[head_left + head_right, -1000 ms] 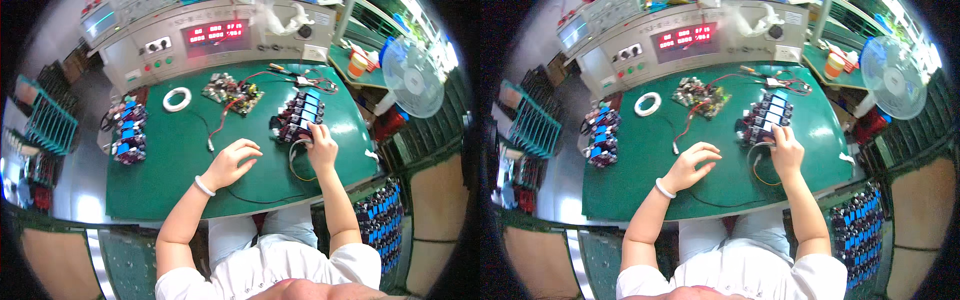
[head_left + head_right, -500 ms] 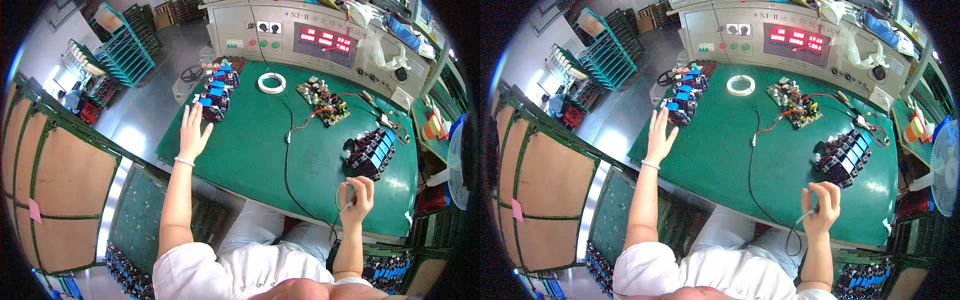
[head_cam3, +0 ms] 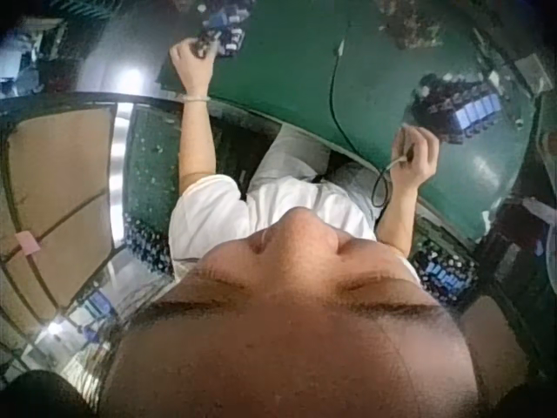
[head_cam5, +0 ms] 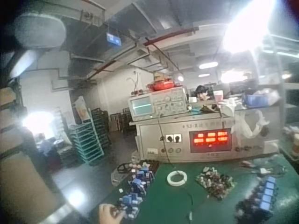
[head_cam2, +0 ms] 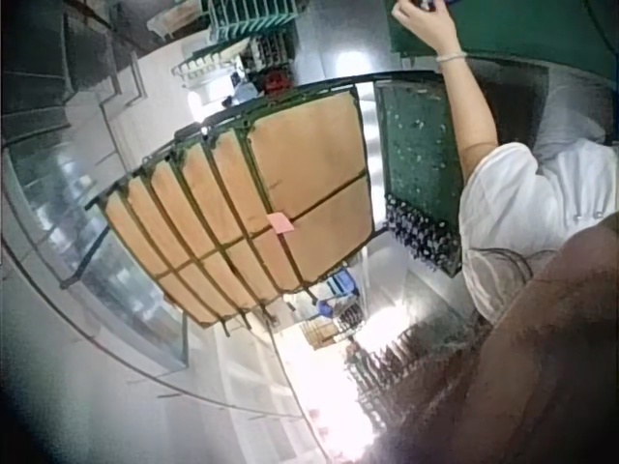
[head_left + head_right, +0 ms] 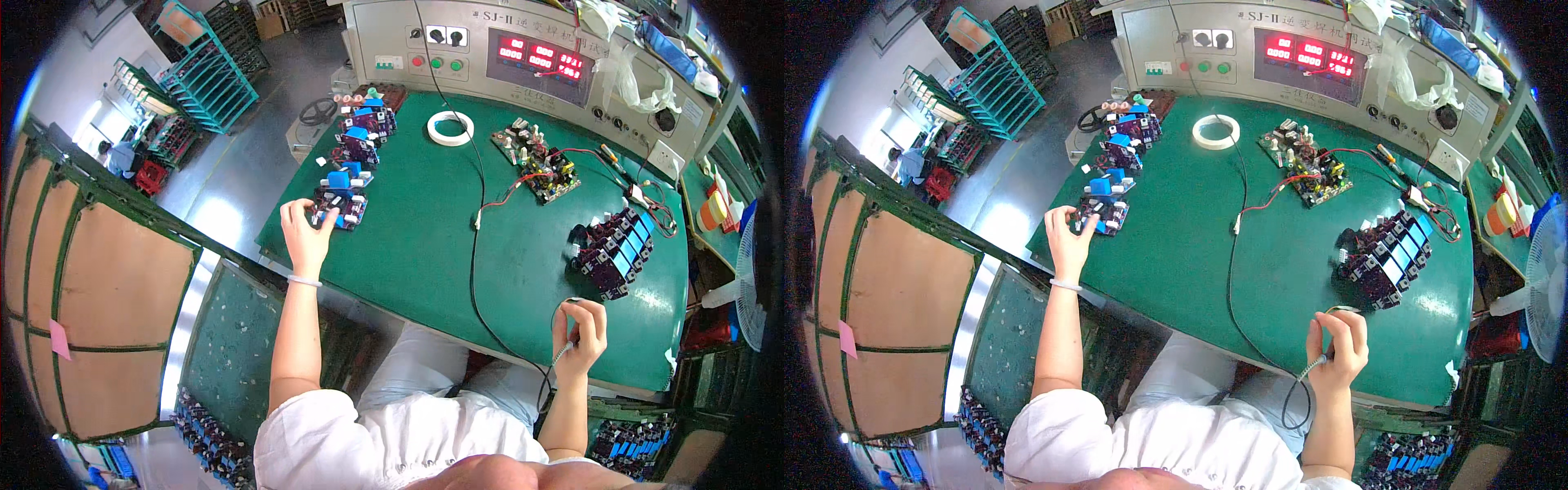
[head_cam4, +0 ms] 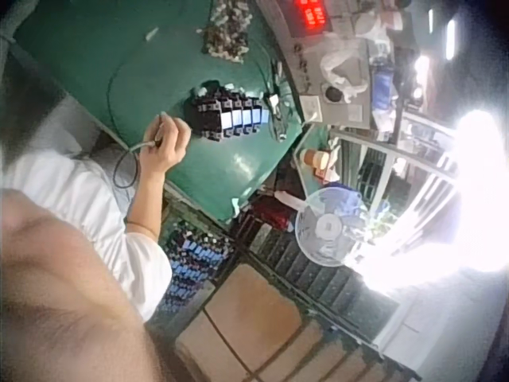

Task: Use multimeter probes to test voltage or continuity on assembled electronic circuit boards.

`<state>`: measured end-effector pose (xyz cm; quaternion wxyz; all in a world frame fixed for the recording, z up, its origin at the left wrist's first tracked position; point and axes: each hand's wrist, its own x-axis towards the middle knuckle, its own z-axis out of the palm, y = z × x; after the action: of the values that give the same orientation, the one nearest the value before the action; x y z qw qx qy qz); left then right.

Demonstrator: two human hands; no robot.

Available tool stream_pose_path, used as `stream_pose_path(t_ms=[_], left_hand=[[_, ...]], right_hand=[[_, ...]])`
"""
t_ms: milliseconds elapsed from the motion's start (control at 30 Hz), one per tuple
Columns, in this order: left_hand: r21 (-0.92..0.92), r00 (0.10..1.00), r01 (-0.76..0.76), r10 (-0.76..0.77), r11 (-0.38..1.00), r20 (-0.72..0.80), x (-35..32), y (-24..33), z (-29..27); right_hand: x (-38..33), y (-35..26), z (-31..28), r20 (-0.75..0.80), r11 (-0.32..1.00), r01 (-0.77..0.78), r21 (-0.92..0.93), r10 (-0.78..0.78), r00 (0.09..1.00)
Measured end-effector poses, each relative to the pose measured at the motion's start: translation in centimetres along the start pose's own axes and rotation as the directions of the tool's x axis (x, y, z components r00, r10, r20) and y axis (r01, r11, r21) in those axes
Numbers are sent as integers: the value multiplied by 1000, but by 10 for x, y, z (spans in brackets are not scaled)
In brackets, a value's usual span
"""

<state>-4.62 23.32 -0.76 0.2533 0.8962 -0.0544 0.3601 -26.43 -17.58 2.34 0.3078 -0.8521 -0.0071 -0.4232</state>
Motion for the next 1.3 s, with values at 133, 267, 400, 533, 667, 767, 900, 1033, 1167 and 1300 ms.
stream_pose_path(t_ms=[133,267,400,533,667,767,900,1033,1167,1300], left_hand=[[168,988,73,-94,983,119,-10,10,0],[20,988,137,-138,990,64,-8,6,-1],[-49,989,126,-122,991,80,-16,7,-22],[-94,947,197,-165,976,275,-25,24,-85],[-426,791,356,-26,832,611,-16,89,-115],[-642,692,323,289,695,661,-9,116,-81],[-753,504,314,570,578,648,-10,170,-5],[-818,155,118,803,563,575,7,212,52],[-855,44,194,867,480,496,20,219,101],[-875,350,-158,854,458,384,10,212,121]], right_hand=[[-2,-5,-2,56,999,-46,15,45,997],[-4,-7,-1,59,999,-12,36,10,998],[-11,-3,-4,87,998,-53,23,51,995],[-7,-4,-11,105,998,-52,38,48,993],[-1,-8,-12,143,995,-30,90,17,990],[5,-16,-7,145,986,21,166,-45,988],[10,-18,-11,158,973,85,216,-121,980],[18,-12,-17,199,975,105,198,-145,969],[32,-1,-20,264,975,121,185,-168,950],[52,10,-20,371,994,22,109,-61,927]])
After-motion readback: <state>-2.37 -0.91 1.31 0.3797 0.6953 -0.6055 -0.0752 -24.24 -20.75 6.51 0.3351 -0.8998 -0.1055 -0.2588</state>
